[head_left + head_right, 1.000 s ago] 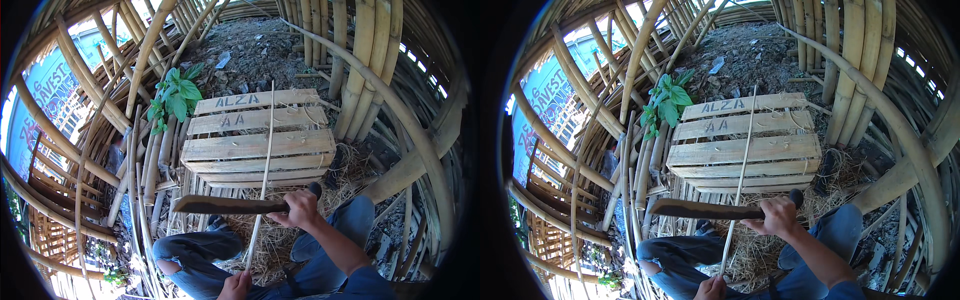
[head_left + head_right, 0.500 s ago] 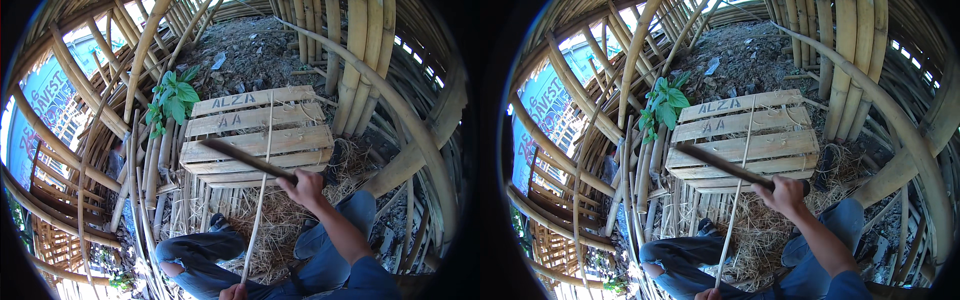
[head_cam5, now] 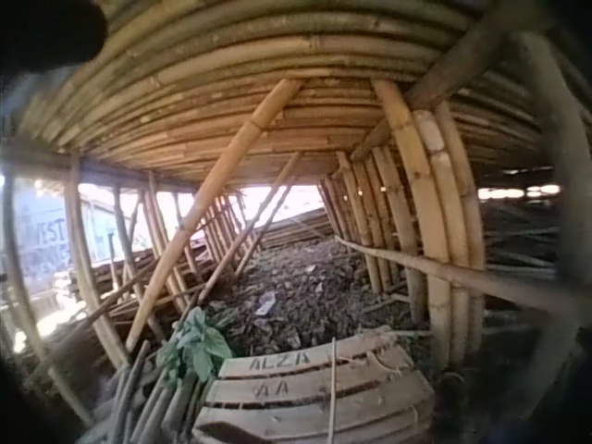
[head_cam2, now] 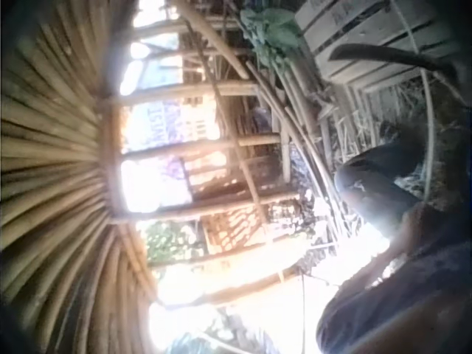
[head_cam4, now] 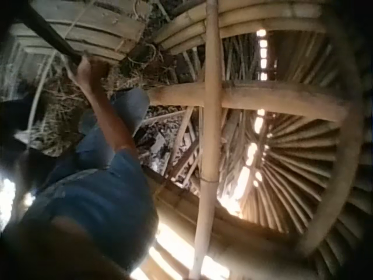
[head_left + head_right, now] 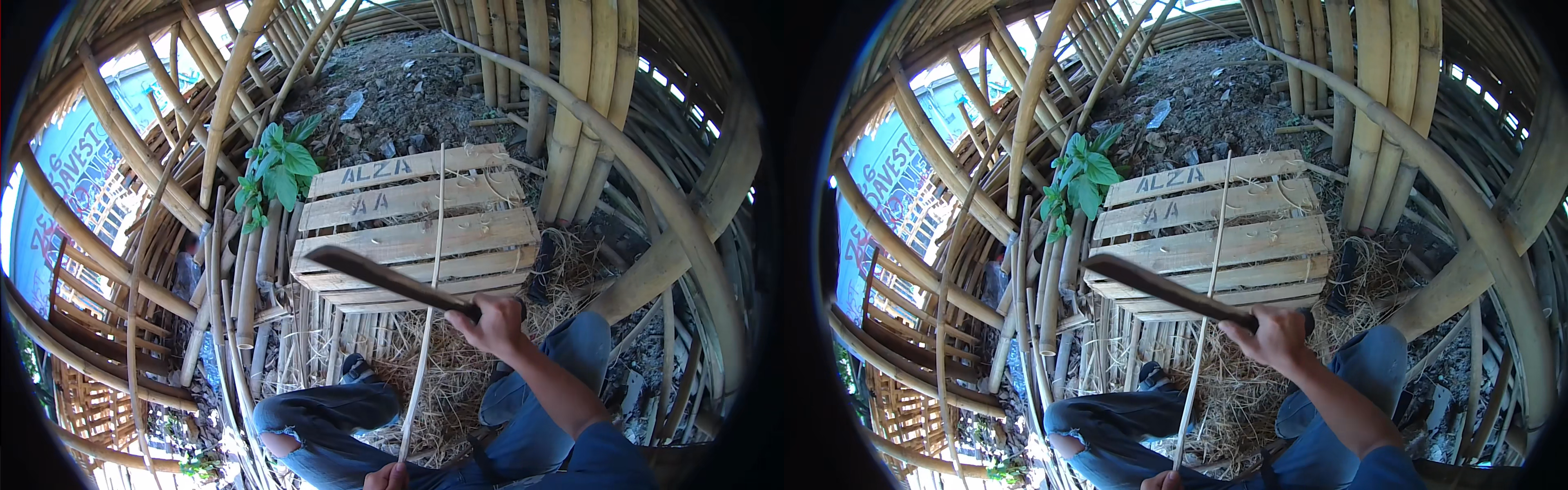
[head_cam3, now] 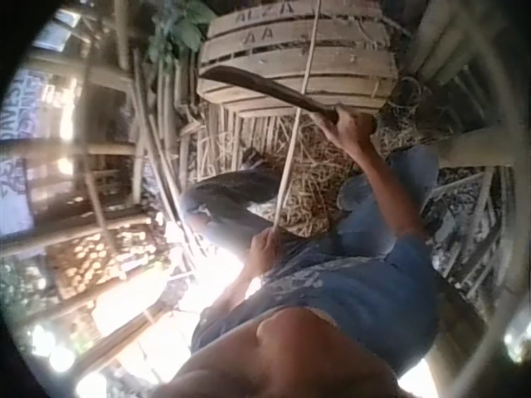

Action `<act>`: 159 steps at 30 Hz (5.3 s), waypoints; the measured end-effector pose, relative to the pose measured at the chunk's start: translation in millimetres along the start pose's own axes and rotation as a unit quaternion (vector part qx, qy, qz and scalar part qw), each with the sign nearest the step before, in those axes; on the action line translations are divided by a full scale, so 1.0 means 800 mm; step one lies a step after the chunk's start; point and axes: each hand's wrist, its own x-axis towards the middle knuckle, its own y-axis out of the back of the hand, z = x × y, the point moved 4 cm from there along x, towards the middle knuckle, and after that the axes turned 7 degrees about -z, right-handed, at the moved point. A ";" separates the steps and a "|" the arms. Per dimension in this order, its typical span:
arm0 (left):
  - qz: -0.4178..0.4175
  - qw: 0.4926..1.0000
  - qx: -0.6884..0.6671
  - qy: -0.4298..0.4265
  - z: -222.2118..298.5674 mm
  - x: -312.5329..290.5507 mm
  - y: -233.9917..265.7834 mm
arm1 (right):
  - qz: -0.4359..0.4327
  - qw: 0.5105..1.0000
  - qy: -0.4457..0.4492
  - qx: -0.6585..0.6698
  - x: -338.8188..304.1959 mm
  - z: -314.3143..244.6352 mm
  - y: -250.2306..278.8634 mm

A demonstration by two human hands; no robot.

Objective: The person shaves a thin bamboo strip by scraping and peeling fibers along its length with a machete over a wooden crate.

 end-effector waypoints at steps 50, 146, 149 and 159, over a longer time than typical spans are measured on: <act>-0.079 0.929 -0.326 0.157 -0.019 0.131 -0.023 | -0.213 0.949 -0.200 -0.118 0.085 0.061 -0.083; -0.129 0.876 -0.425 0.190 -0.002 0.171 -0.006 | -0.203 0.953 -0.211 -0.082 0.070 0.063 -0.092; -0.136 0.867 -0.431 0.210 -0.001 0.161 -0.011 | -0.206 0.950 -0.216 -0.087 0.067 0.066 -0.095; -0.186 0.862 -0.389 0.265 -0.076 0.047 -0.017 | -0.195 0.951 -0.223 -0.087 0.072 0.065 -0.096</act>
